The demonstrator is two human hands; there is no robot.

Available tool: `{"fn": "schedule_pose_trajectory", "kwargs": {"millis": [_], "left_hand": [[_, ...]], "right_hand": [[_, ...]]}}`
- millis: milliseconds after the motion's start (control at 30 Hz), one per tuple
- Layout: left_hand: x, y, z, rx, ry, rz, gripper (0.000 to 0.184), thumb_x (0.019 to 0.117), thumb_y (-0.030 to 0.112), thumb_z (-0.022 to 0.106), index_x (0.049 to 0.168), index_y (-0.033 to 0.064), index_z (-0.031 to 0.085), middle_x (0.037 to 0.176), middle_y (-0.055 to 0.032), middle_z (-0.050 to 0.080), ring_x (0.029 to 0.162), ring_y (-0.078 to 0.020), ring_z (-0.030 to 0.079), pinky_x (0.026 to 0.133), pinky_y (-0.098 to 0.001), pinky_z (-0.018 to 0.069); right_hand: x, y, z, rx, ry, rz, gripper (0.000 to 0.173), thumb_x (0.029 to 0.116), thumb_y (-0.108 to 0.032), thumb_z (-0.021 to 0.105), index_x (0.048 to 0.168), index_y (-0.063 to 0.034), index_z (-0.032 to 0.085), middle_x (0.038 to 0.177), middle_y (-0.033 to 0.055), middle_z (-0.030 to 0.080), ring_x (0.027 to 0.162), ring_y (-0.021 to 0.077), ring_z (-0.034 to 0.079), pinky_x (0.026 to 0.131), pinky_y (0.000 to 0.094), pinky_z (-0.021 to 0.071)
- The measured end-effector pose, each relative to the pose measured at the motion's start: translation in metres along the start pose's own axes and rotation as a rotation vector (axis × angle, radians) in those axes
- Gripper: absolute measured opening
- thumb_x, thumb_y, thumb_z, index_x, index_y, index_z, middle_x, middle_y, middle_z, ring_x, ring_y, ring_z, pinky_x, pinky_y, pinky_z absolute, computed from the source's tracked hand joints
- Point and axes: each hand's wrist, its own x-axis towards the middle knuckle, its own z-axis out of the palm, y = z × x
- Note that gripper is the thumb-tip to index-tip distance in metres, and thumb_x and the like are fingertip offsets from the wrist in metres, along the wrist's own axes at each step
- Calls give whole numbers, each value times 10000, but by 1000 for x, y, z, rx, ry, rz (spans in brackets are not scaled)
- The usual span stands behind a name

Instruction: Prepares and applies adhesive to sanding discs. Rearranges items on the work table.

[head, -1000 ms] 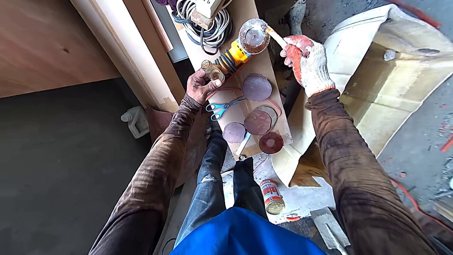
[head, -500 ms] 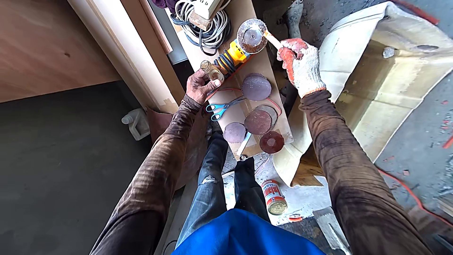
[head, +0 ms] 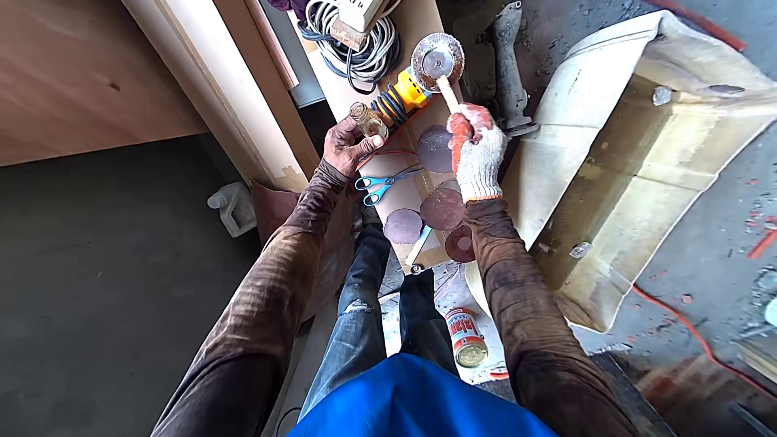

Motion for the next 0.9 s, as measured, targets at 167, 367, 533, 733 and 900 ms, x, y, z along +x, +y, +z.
{"fn": "schedule_pose_trajectory", "kwargs": {"millis": [167, 367, 533, 733, 900], "left_hand": [[0, 1, 0, 3, -14, -4, 413, 903, 187, 780, 1217, -46, 645, 1216, -145, 711, 1137, -244, 685, 1019, -417, 560], [1, -1, -1, -11, -6, 26, 412, 906, 166, 775, 1223, -61, 639, 1204, -151, 716, 1137, -249, 689, 1026, -423, 561], [0, -3, 0, -14, -12, 40, 421, 895, 167, 789, 1215, -65, 645, 1215, -164, 712, 1156, -272, 684, 1039, -441, 555], [0, -1, -1, -19, -19, 45, 402, 901, 165, 780, 1214, -53, 654, 1202, -143, 721, 1146, -250, 686, 1040, -428, 553], [2, -2, -1, -21, -14, 59, 404, 888, 176, 799, 1197, -51, 669, 1190, -145, 728, 1146, -254, 688, 1040, -430, 554]], "right_hand": [[-12, -19, 23, 32, -8, 53, 306, 1034, -257, 559, 1238, -71, 690, 1044, 89, 735, 887, 176, 719, 823, 414, 617], [-26, -40, 41, 350, 149, 284, 278, 1042, -217, 578, 1252, -48, 647, 938, 63, 721, 733, 157, 726, 649, 353, 651], [-29, -57, 65, 288, 91, 262, 271, 1038, -242, 562, 1218, -75, 676, 958, 68, 735, 769, 166, 738, 683, 388, 657], [-28, -70, 74, 424, 243, 419, 287, 1045, -206, 574, 1269, -36, 636, 964, 110, 716, 759, 201, 733, 670, 397, 653], [-29, -68, 84, 352, 218, 329, 258, 1021, -213, 594, 1212, -62, 681, 973, 80, 728, 789, 173, 736, 710, 390, 657]]}}
